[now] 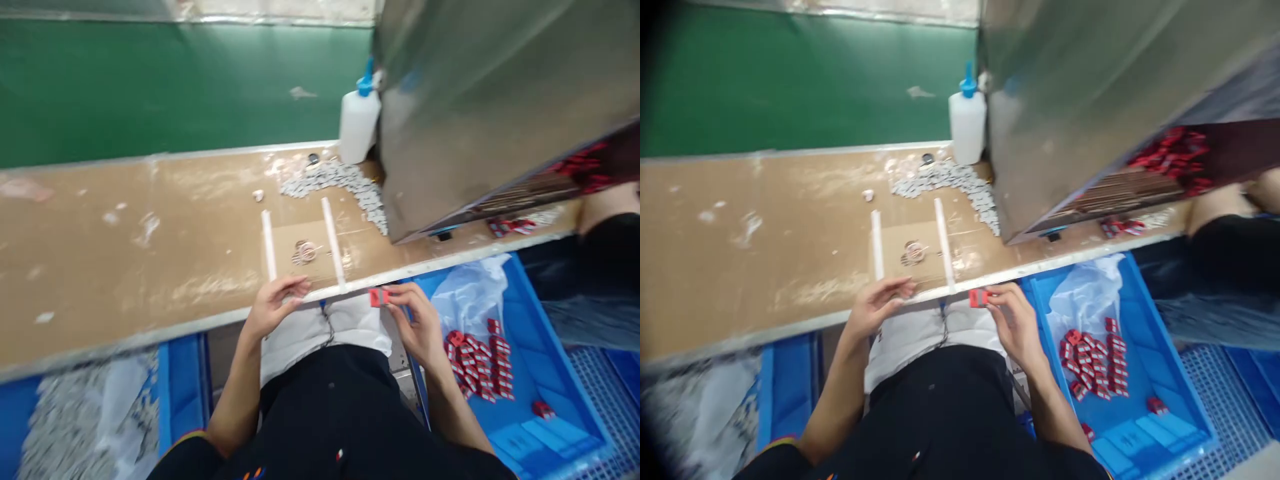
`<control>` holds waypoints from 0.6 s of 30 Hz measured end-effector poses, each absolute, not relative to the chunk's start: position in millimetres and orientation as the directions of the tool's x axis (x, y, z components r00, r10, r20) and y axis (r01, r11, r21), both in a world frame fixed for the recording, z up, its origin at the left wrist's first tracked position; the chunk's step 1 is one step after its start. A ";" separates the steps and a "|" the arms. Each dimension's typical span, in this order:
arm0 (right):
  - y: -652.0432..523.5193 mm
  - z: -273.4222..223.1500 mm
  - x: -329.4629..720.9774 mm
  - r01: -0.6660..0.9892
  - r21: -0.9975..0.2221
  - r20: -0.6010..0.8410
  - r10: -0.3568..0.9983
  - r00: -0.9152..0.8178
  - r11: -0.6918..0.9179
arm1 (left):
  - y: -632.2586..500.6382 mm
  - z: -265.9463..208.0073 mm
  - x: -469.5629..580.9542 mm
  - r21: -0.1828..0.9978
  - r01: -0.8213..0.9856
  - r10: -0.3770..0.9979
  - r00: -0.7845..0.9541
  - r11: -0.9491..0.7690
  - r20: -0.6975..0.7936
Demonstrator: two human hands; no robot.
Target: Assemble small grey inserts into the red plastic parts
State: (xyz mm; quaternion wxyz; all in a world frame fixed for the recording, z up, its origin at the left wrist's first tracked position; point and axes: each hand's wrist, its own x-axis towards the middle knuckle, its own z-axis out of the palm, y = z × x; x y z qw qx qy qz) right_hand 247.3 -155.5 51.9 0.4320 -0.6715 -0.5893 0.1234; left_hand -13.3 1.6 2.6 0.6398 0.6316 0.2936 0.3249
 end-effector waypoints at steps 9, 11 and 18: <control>-165.9 25.7 468.1 0.646 -0.504 0.446 0.468 0.763 -0.573 | 3.7 15.5 -4.0 0.982 0.182 0.843 0.520 0.049 -0.139; -143.1 22.8 487.4 0.619 -0.487 0.400 0.473 0.785 -0.616 | 2.3 18.2 -2.3 0.976 0.213 0.860 0.489 0.046 -0.148; -88.3 60.6 513.0 0.667 -0.500 0.500 0.444 0.743 -0.552 | 2.4 16.9 -1.9 0.965 0.254 0.883 0.436 0.064 -0.173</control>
